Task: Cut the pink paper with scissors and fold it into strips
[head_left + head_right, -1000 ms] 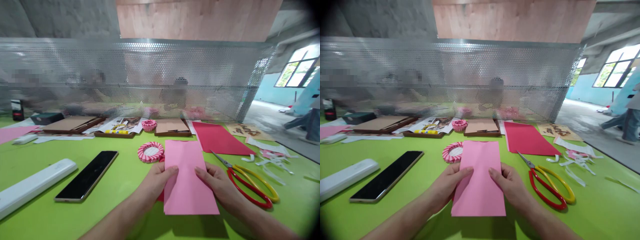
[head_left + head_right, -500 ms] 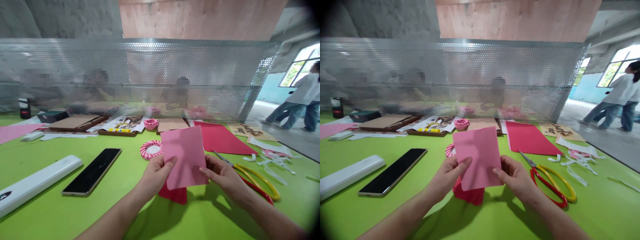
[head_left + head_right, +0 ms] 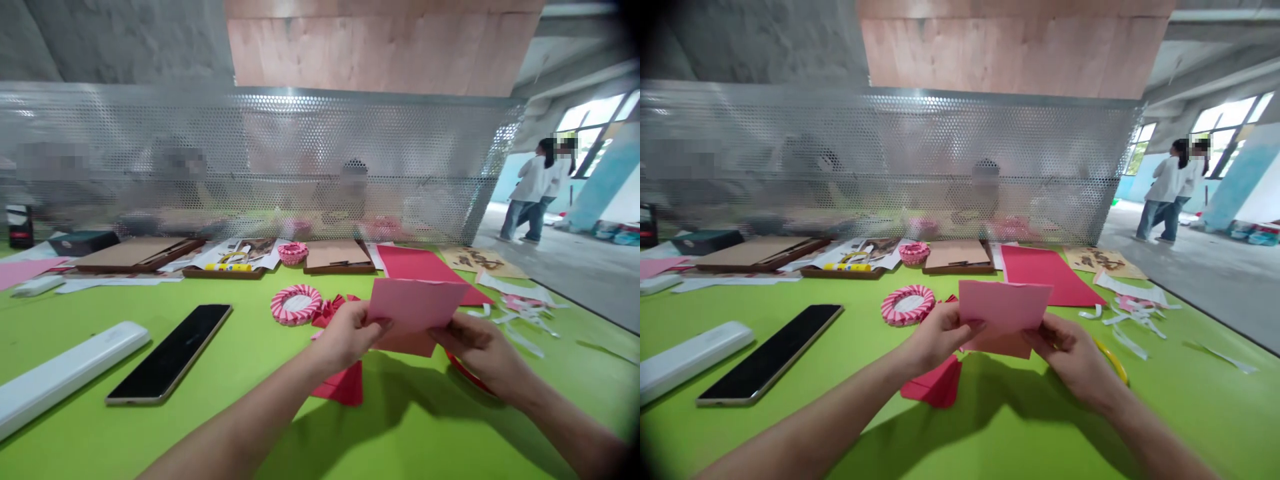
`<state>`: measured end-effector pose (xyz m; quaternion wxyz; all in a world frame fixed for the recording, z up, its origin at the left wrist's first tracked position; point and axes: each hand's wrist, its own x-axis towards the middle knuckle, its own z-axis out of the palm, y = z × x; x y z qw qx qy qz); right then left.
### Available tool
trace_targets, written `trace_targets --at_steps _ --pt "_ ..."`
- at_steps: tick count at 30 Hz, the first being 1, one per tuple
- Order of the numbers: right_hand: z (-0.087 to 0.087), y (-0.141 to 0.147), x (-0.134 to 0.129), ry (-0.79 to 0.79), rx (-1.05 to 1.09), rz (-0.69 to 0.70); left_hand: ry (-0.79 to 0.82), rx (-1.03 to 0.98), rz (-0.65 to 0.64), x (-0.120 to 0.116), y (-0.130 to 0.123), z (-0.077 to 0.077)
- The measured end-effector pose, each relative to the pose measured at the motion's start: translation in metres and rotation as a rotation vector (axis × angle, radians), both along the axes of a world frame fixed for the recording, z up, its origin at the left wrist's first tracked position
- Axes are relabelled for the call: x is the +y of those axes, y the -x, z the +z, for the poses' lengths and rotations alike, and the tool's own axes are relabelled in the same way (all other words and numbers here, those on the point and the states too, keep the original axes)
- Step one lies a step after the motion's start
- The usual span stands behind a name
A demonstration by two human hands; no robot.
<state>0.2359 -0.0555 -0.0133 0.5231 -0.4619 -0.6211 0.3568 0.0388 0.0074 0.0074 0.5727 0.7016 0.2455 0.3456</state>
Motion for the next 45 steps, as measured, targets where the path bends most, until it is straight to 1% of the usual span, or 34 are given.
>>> trace_targets --at_steps 4,6,8,13,15,18,22,24,27,30,32,35,40,42,45 --pt "-0.008 -0.001 -0.001 0.054 -0.08 -0.028 0.047 -0.045 -0.04 0.002 -0.005 -0.016" --pt "-0.011 0.0 -0.002 0.074 -0.068 -0.044 0.055 -0.036 -0.051 0.003 -0.006 -0.021" --pt "-0.01 0.001 -0.001 0.056 -0.008 -0.046 0.058 -0.035 -0.056 0.005 -0.005 -0.023" --pt "-0.004 0.003 0.0 0.031 0.099 -0.041 0.048 -0.093 -0.061 0.006 -0.005 -0.022" --pt "-0.004 0.007 -0.001 0.037 0.089 -0.043 0.059 -0.104 -0.052 0.004 -0.005 -0.022" --pt "-0.008 0.013 -0.002 0.056 0.015 -0.038 0.076 -0.082 -0.05 0.0 -0.009 -0.024" --pt "-0.016 0.014 -0.001 0.037 -0.108 -0.175 0.071 -0.069 -0.074 -0.004 -0.012 -0.023" --pt "-0.018 0.011 -0.001 0.018 -0.108 -0.201 0.06 -0.07 -0.079 -0.005 -0.011 -0.021" --pt "-0.021 0.007 0.0 0.026 -0.088 -0.191 0.038 -0.063 -0.078 -0.005 -0.009 -0.021" --pt "-0.021 0.006 0.0 0.059 -0.102 -0.176 0.058 -0.009 -0.004 -0.003 -0.008 -0.021" --pt "-0.019 0.008 0.0 0.066 -0.096 -0.159 0.066 -0.003 0.021 -0.002 -0.01 -0.022" --pt "-0.018 0.011 0.0 0.079 -0.063 -0.122 0.076 -0.007 0.013 -0.001 -0.012 -0.025" --pt "-0.021 0.013 -0.001 0.137 -0.034 -0.052 0.094 0.03 -0.024 -0.003 -0.01 -0.032" --pt "-0.021 0.013 -0.001 0.129 0.012 -0.049 0.09 0.017 -0.033 -0.004 -0.009 -0.032" --pt "-0.019 0.012 -0.001 0.077 0.04 -0.092 0.093 -0.021 -0.067 -0.005 -0.009 -0.027"
